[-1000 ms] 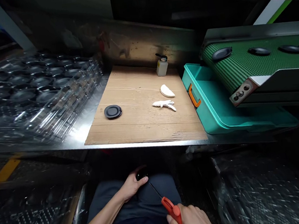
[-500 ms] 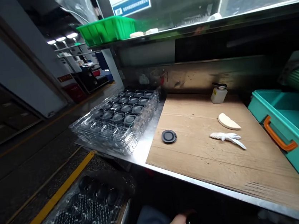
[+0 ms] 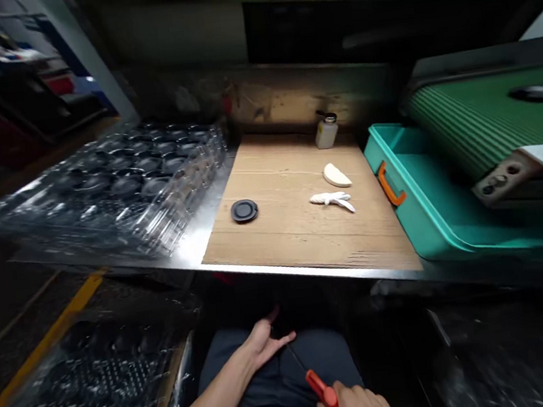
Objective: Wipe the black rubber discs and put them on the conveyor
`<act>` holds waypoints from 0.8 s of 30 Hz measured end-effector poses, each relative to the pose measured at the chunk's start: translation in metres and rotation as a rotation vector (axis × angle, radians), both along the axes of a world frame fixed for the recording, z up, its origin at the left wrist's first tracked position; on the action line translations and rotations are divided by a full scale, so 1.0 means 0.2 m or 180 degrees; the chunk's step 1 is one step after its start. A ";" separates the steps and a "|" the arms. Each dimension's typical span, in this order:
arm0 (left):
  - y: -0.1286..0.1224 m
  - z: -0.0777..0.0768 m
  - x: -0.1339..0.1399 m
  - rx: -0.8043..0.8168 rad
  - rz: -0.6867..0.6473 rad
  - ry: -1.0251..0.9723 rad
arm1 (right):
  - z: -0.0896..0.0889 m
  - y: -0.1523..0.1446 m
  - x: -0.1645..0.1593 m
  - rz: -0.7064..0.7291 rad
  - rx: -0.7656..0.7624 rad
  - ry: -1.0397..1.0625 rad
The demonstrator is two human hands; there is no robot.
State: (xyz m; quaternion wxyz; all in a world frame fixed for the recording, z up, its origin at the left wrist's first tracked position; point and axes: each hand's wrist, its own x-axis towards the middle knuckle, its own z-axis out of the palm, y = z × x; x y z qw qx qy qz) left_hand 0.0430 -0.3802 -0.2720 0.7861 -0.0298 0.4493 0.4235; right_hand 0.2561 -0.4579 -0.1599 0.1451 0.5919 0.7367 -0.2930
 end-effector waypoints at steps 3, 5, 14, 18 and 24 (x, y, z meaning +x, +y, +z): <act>0.01 -0.01 0.00 0.0064 -0.0006 -0.0109 | 0.05 0.01 -0.02 -0.0012 0.0038 -0.0067; 0.01 -0.01 0.01 0.0068 0.0007 -0.0118 | 0.07 0.02 -0.03 -0.0033 0.0062 -0.0050; -0.02 0.04 0.03 0.0627 -0.0509 0.0669 | 0.10 0.08 0.02 -0.0311 -0.0052 0.0208; -0.07 0.08 0.02 0.1401 -0.0608 0.1577 | 0.12 0.14 0.05 -0.0488 -0.0086 0.0536; -0.09 0.11 0.03 0.1755 -0.0794 0.1893 | 0.15 0.16 0.09 -0.0578 -0.0060 0.0717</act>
